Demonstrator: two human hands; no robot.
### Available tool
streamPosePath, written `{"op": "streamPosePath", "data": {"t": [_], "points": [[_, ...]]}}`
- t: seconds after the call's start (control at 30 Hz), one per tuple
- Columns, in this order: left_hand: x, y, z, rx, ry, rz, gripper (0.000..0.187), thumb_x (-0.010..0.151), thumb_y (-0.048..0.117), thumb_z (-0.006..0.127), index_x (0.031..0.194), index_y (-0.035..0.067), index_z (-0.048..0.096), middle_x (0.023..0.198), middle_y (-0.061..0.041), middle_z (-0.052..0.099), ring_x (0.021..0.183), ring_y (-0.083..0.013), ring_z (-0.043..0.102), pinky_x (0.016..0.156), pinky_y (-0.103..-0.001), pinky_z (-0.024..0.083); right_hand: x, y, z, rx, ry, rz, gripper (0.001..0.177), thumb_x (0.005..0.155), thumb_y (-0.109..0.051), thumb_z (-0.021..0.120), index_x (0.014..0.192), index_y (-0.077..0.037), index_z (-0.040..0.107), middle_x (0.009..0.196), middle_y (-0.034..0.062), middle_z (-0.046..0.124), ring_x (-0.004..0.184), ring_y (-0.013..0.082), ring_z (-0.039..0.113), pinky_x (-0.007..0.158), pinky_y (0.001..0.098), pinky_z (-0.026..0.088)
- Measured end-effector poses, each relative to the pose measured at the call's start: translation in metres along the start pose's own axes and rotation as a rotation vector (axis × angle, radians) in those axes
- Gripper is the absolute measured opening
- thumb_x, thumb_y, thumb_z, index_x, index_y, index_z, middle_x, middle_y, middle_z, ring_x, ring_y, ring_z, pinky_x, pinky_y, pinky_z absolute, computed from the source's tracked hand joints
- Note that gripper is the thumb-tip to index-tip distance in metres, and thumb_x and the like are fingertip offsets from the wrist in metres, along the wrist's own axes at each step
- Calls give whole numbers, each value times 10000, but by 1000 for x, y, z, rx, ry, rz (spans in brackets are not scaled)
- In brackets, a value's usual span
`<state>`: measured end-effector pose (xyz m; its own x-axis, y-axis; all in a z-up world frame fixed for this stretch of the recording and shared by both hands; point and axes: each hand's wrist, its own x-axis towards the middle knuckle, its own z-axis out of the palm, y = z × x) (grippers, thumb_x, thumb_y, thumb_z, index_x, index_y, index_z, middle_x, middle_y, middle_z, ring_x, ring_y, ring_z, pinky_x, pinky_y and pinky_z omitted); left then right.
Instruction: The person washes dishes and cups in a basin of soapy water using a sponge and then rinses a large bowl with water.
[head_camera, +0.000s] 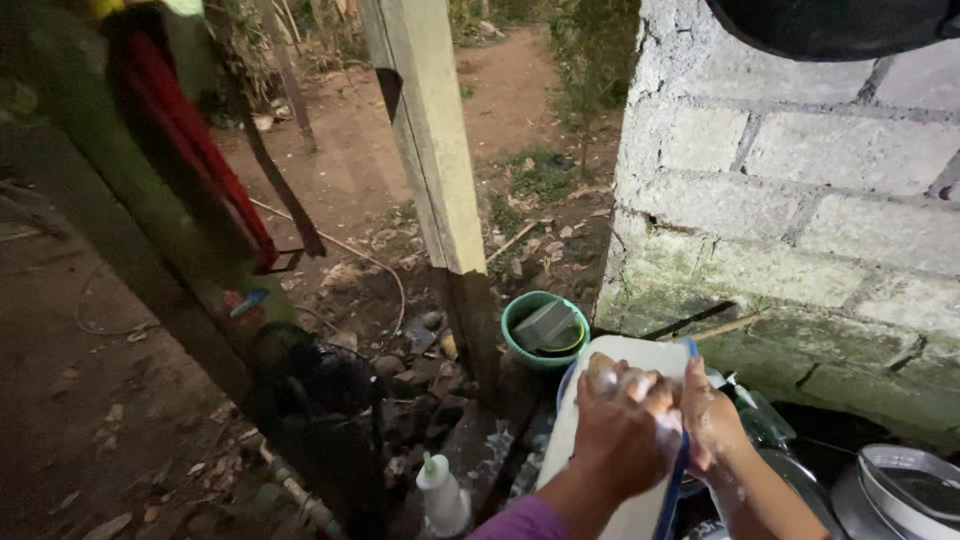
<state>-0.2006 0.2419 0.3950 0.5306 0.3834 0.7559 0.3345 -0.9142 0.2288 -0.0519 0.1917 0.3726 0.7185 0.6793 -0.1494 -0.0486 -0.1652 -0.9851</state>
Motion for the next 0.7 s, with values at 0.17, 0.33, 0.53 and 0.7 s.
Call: {"op": "streamPosePath", "data": {"t": [0.17, 0.33, 0.53, 0.7], "points": [[32, -72, 33, -238, -485, -593, 537, 820, 377, 752, 1321, 192, 692, 1281, -151, 688, 1160, -440, 642, 959, -589, 532, -3, 6, -23, -400, -269, -127, 612, 957, -428, 707, 1426, -38, 659, 1249, 136, 783, 1112, 225, 717, 987, 360, 558], [-4, -206, 91, -1615, -392, -1069, 413, 914, 339, 696, 1229, 84, 775, 1094, -140, 800, 904, -324, 760, 841, -519, 632, -2, -2, -80, -204, -501, -73, 555, 913, -296, 765, 1386, -15, 686, 1221, 160, 790, 1056, 237, 700, 923, 379, 568], [-100, -183, 70, -1716, -287, -1567, 606, 994, 551, 528, 1313, 91, 762, 1228, -151, 813, 1002, -341, 792, 899, -513, 646, -7, -14, -96, 193, -212, 71, 498, 983, -292, 675, 1408, -31, 667, 1210, 140, 756, 1071, 255, 662, 904, 398, 516], [-144, -120, 102, -1730, -37, -1775, 846, 985, 651, 252, 1316, 22, 711, 1267, -251, 773, 989, -428, 772, 800, -599, 622, -2, -2, -37, 456, 39, -45, 434, 1059, -323, 636, 1402, -59, 612, 1230, 87, 718, 1100, 209, 702, 937, 336, 570]]}}
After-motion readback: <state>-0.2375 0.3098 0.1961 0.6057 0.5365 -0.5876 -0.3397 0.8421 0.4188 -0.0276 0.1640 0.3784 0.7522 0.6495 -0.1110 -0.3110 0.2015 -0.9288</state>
